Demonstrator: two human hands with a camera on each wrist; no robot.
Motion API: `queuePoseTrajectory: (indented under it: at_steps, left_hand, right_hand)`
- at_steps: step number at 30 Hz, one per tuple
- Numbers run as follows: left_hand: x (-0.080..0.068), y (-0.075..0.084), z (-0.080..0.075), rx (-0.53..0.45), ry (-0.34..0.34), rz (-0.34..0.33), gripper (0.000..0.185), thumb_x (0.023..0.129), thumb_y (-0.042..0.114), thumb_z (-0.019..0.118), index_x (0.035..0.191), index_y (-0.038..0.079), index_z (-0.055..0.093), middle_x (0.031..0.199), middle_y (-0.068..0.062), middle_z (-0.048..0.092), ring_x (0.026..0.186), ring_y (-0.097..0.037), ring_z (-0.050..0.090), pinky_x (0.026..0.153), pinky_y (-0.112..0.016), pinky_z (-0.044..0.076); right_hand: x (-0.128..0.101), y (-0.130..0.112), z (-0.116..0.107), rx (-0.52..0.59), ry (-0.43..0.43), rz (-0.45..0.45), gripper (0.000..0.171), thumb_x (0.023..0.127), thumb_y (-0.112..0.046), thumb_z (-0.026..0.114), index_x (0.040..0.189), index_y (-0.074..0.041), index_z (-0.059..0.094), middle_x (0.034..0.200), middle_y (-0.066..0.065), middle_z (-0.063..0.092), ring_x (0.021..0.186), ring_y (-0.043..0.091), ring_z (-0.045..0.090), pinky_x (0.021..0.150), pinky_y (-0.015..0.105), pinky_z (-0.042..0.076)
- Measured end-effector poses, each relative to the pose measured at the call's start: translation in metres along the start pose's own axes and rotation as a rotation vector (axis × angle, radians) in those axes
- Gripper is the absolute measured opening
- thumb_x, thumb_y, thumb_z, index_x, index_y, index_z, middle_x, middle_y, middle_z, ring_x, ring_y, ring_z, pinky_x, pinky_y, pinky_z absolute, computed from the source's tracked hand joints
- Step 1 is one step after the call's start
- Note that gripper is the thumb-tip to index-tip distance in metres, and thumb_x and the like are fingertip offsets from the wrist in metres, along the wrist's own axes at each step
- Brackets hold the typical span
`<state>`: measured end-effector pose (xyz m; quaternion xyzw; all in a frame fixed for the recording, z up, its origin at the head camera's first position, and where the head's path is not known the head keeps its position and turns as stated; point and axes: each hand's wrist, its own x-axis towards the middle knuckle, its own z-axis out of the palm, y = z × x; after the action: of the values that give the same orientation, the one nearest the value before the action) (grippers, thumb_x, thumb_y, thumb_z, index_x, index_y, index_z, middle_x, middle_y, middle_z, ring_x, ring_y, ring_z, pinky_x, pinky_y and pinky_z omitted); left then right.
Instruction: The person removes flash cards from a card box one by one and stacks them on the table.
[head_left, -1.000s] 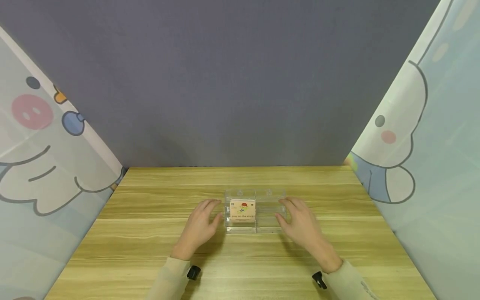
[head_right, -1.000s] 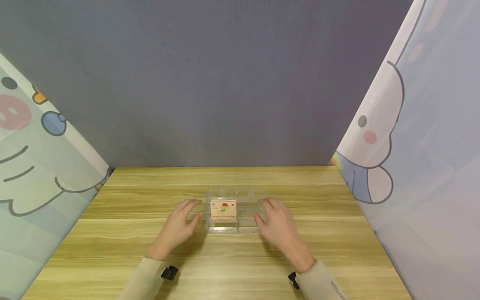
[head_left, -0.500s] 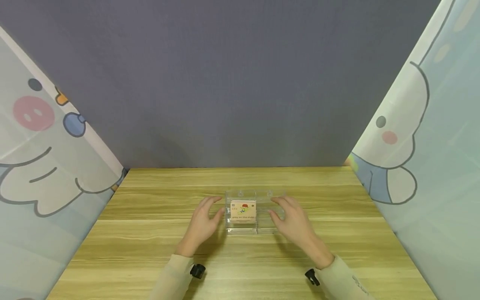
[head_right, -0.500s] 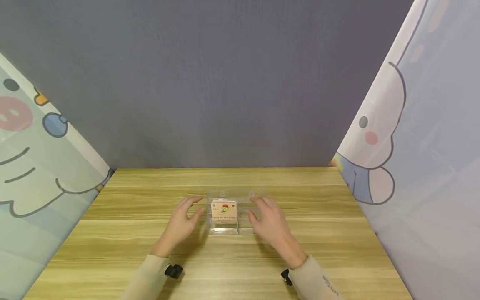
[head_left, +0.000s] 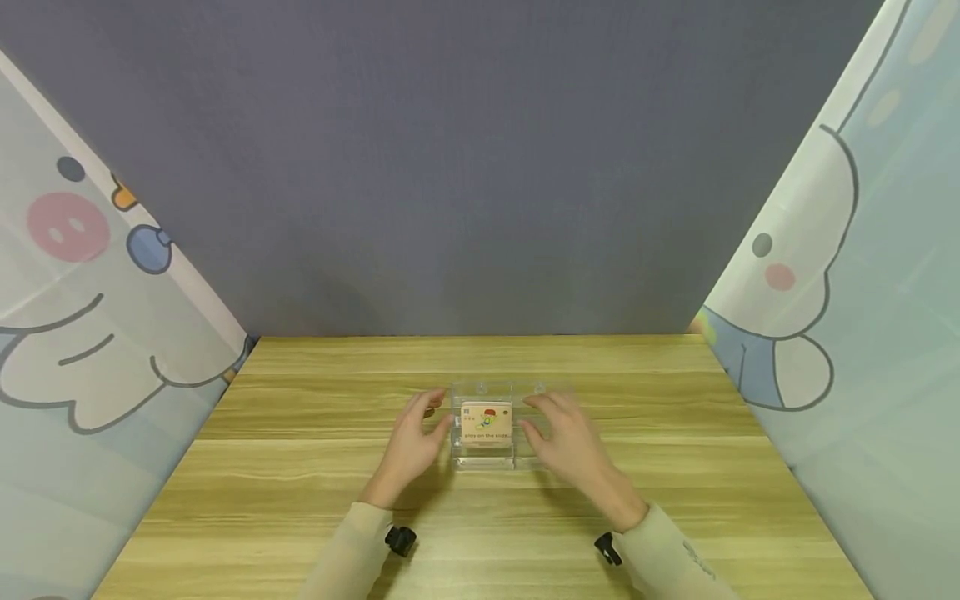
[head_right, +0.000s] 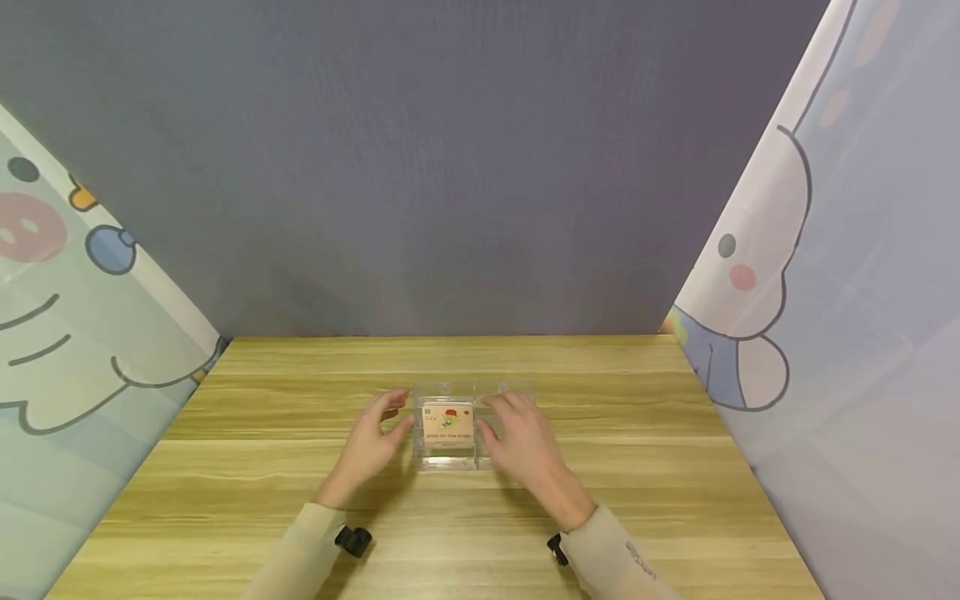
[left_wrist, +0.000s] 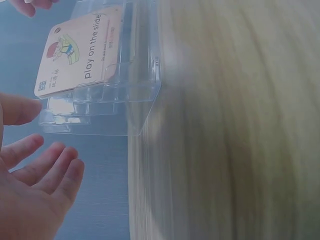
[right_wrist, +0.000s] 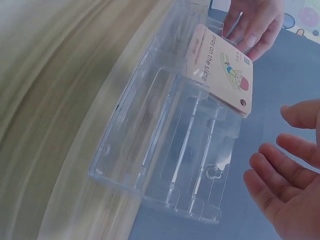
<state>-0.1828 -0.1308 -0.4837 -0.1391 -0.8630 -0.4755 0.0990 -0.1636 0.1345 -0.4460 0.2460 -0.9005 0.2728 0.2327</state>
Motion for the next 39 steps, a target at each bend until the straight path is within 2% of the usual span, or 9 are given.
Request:
queuePoseTrajectory:
  at_steps: [9, 13, 18, 24, 30, 35, 39]
  left_hand:
    - [0.007, -0.009, 0.002, -0.106, 0.011, -0.008, 0.047, 0.095, 0.006, 0.070, 0.139, 0.001, 0.055, 0.130, -0.015, 0.060, 0.122, -0.034, 0.057, 0.104, -0.051, 0.048]
    - [0.009, -0.011, 0.004, -0.144, 0.011, 0.008, 0.045, 0.096, 0.004, 0.069, 0.139, -0.001, 0.054, 0.130, -0.020, 0.060, 0.123, -0.035, 0.056, 0.106, -0.052, 0.046]
    - [0.013, -0.011, 0.006, -0.202, 0.023, -0.014, 0.041, 0.098, 0.003, 0.066, 0.137, 0.000, 0.056, 0.130, -0.020, 0.059, 0.122, -0.035, 0.055, 0.107, -0.054, 0.044]
    - [0.018, -0.012, 0.007, -0.221, 0.029, -0.022, 0.038, 0.099, 0.005, 0.065, 0.136, -0.003, 0.056, 0.130, -0.024, 0.059, 0.121, -0.036, 0.056, 0.106, -0.051, 0.046]
    - [0.026, -0.012, 0.011, -0.307, 0.058, -0.059, 0.036, 0.098, 0.003, 0.066, 0.132, -0.002, 0.059, 0.126, -0.024, 0.061, 0.119, -0.036, 0.058, 0.106, -0.048, 0.047]
    - [0.031, -0.012, 0.014, -0.356, 0.059, -0.069, 0.036, 0.098, -0.001, 0.064, 0.132, -0.008, 0.057, 0.127, -0.026, 0.059, 0.119, -0.042, 0.057, 0.104, -0.052, 0.048]
    - [0.032, -0.013, 0.014, -0.411, 0.040, -0.113, 0.036, 0.097, -0.003, 0.065, 0.132, -0.006, 0.057, 0.128, -0.027, 0.058, 0.121, -0.038, 0.057, 0.104, -0.045, 0.049]
  right_hand:
    - [0.007, -0.004, 0.007, 0.012, -0.048, -0.019, 0.032, 0.084, -0.012, 0.083, 0.112, -0.001, 0.072, 0.108, 0.009, 0.071, 0.101, 0.029, 0.066, 0.087, 0.044, 0.057]
    - [0.009, -0.005, 0.011, 0.016, -0.063, -0.017, 0.033, 0.085, -0.013, 0.083, 0.113, -0.001, 0.071, 0.106, 0.008, 0.071, 0.099, 0.027, 0.066, 0.087, 0.043, 0.057]
    - [0.011, -0.007, 0.016, 0.024, -0.067, -0.013, 0.033, 0.084, -0.012, 0.083, 0.112, -0.001, 0.071, 0.105, 0.008, 0.071, 0.097, 0.025, 0.066, 0.085, 0.041, 0.057]
    - [0.014, -0.007, 0.020, 0.019, -0.049, -0.033, 0.032, 0.083, -0.011, 0.083, 0.111, 0.000, 0.072, 0.105, 0.009, 0.070, 0.096, 0.026, 0.066, 0.085, 0.041, 0.058]
    - [0.016, -0.007, 0.023, 0.001, -0.043, -0.056, 0.031, 0.084, -0.011, 0.083, 0.111, 0.000, 0.072, 0.105, 0.010, 0.070, 0.097, 0.027, 0.066, 0.084, 0.039, 0.058]
    - [0.018, -0.007, 0.025, -0.028, -0.047, -0.051, 0.030, 0.084, -0.012, 0.083, 0.110, -0.001, 0.072, 0.105, 0.008, 0.070, 0.098, 0.026, 0.066, 0.086, 0.038, 0.058]
    - [0.019, -0.007, 0.027, -0.040, -0.051, -0.055, 0.028, 0.084, -0.010, 0.084, 0.108, -0.002, 0.073, 0.104, 0.007, 0.069, 0.096, 0.024, 0.065, 0.084, 0.036, 0.058]
